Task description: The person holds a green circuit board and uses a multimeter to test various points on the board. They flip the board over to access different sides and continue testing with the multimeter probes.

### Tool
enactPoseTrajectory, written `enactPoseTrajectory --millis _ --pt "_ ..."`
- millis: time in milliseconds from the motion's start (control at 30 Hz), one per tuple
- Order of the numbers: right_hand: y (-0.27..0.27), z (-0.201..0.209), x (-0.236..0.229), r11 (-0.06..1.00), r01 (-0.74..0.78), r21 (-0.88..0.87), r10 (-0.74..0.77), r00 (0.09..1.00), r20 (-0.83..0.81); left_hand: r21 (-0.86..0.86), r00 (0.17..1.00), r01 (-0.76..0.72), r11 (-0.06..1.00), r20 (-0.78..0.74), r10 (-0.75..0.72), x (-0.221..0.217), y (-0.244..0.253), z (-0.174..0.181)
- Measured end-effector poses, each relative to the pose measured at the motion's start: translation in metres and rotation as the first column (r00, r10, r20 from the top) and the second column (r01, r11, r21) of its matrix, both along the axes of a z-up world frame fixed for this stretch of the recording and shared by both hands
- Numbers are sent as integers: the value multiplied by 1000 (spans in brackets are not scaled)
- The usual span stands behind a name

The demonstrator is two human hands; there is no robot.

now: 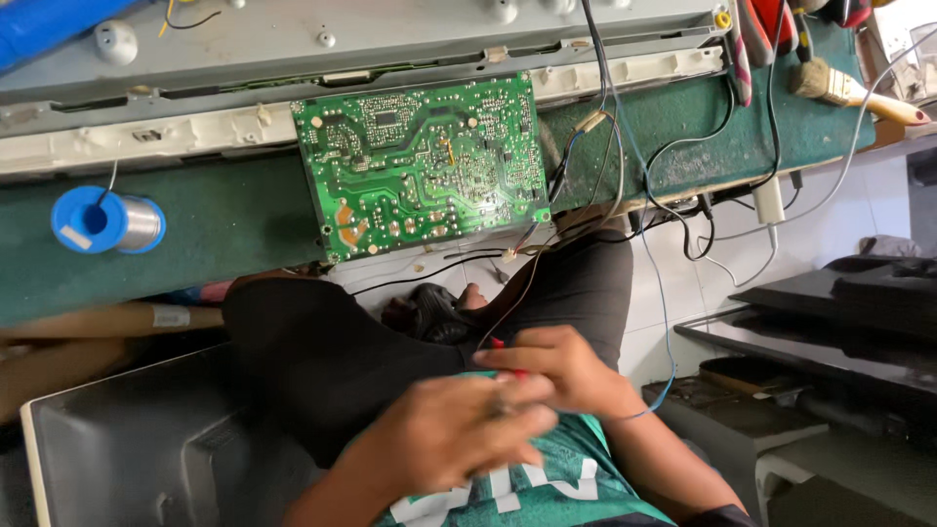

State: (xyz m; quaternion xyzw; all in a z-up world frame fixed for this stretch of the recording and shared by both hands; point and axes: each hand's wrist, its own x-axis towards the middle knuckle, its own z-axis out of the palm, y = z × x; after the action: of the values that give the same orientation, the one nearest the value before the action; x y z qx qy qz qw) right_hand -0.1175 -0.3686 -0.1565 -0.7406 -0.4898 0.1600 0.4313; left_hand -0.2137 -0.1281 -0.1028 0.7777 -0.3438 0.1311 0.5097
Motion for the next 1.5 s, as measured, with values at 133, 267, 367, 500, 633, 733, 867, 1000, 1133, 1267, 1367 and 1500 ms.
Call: enactPoseTrajectory --millis 133,267,367,500,633,733,867,1000,1133,1267,1367,1500 --pt "-11 25 6 894 360 268 -369 929 -17 1 908 -419 908 31 419 1 44 -3" --pt "-3 27 18 734 518 439 -500 850 -166 19 738 -675 737 14 675 19 72 3" --pt "9 29 26 599 639 483 -547 767 -337 -57 687 -721 691 72 723 43 86 8" --pt "33 54 36 682 564 466 -577 806 -131 14 674 -739 674 39 738 65 97 10" --pt "51 67 45 775 500 386 -522 851 -56 108 640 -768 631 142 755 83 96 11" --pt "65 69 48 776 528 345 -584 808 76 234 596 -800 552 200 778 83 93 6" --pt "83 88 57 817 486 311 -549 820 162 218 577 -815 537 210 790 87 91 2" --pt "93 94 62 803 561 202 -595 775 213 233 547 -835 498 256 797 88 90 4" --pt "93 96 68 824 544 160 -566 799 202 216 536 -842 494 247 807 89 89 9" --pt "93 94 67 783 616 91 -622 768 155 222 510 -858 463 271 816 89 89 3" --pt "91 91 67 799 580 159 -599 791 123 213 507 -860 463 267 819 89 89 2" --pt "94 93 64 794 573 202 -599 794 104 213 508 -860 464 268 818 90 89 4"
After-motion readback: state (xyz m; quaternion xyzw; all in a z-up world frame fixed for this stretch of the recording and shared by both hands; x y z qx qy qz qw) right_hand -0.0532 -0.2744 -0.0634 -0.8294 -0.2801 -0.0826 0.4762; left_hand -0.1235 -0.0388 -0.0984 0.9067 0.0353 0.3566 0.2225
